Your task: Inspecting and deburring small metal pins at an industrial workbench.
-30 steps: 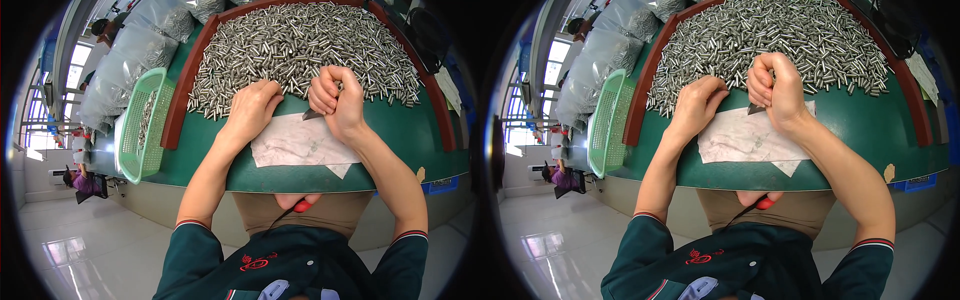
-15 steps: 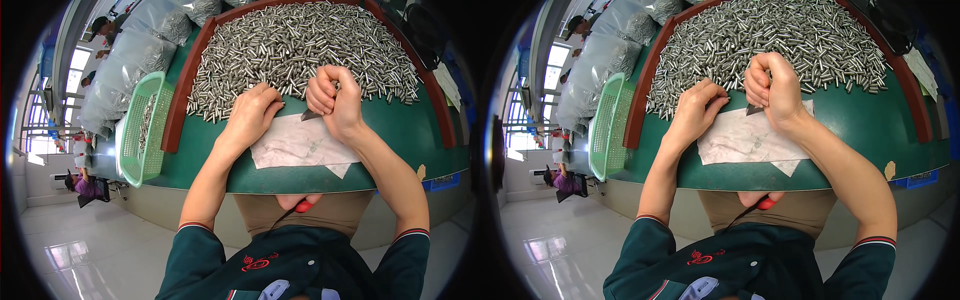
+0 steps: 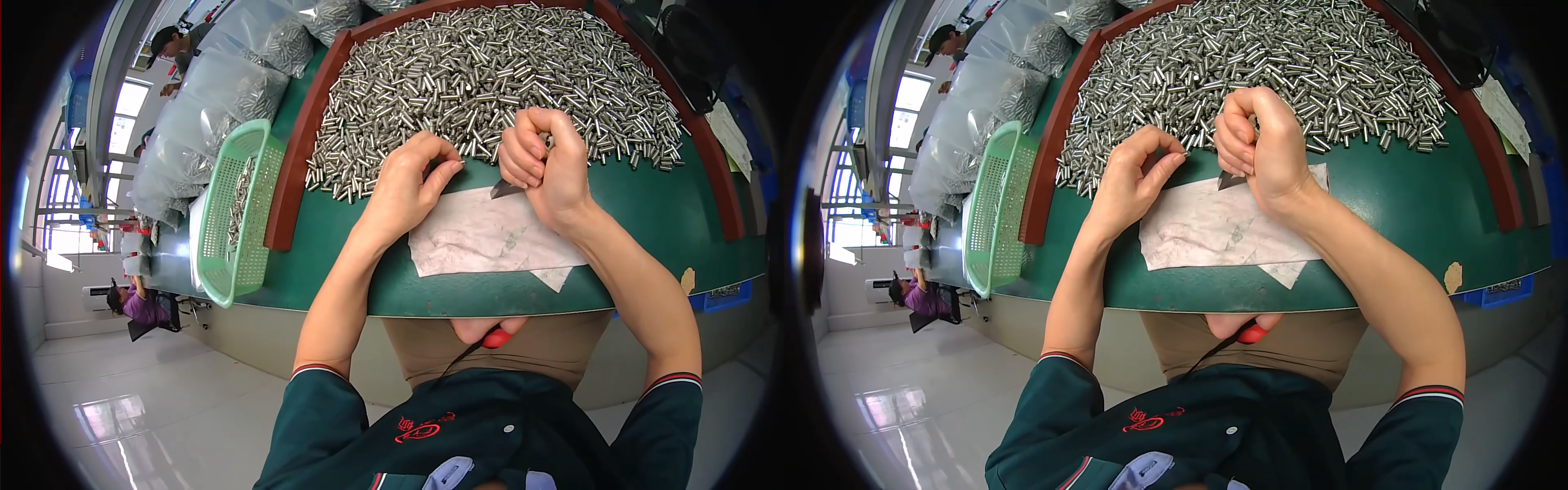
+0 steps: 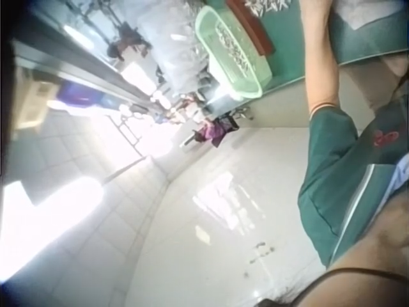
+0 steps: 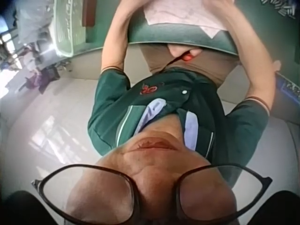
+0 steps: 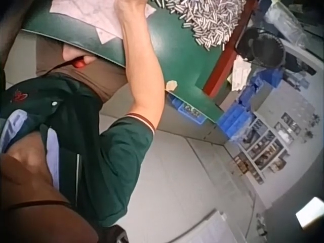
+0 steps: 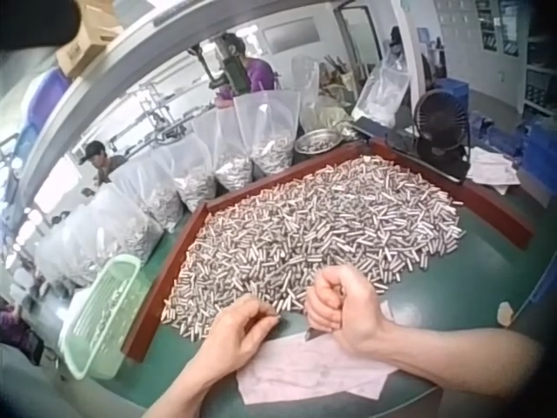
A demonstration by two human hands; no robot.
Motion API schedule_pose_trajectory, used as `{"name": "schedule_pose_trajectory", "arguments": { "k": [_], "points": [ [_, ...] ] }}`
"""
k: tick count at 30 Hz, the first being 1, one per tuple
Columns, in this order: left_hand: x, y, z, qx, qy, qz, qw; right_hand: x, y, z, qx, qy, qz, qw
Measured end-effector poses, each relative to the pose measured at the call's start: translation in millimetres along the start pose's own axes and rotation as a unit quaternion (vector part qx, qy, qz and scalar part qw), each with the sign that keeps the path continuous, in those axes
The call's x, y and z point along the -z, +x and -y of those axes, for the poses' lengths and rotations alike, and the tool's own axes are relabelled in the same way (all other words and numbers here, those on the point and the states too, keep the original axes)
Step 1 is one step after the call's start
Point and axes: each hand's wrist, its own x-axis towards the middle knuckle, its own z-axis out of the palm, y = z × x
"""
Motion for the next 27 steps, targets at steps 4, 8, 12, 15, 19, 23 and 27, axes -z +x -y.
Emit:
{"name": "schedule_pose_trajectory", "arguments": {
  "k": [4, 8, 12, 15, 19, 23, 27],
  "points": [
    [0.0, -0.4, -2.4, 0.001, 0.001, -0.003, 1.0, -0.2, -1.0, 1.0, -0.001, -0.003, -0.003, 1.0],
    [-1.3, -5.0, -17.6, 0.002, -0.011, 0.03, 0.999, -1.0, -4.1, 1.7, 0.025, 0.005, -0.015, 1.0],
    [-5.3, -10.1, -24.4, 0.007, -0.015, 0.078, 0.997, -4.8, -6.9, 10.1, 0.065, 0.031, -0.013, 0.997],
    [-6.0, -10.3, -23.3, 0.02, -0.002, 0.087, 0.996, -5.3, -9.1, 4.8, 0.068, 0.026, 0.022, 0.997],
    [-8.1, -9.7, -24.4, 0.022, 0.007, 0.089, 0.996, -5.8, -8.2, -6.4, 0.059, 0.021, 0.039, 0.997],
    [-7.8, -10.6, -23.3, 0.023, 0.01, 0.085, 0.996, -4.5, -8.1, -8.1, 0.061, 0.008, 0.034, 0.998],
    [-8.4, -10.5, -22.9, 0.022, 0.009, 0.088, 0.996, -4.9, -9.0, -7.1, 0.054, 0.014, 0.037, 0.998]
  ]
}}
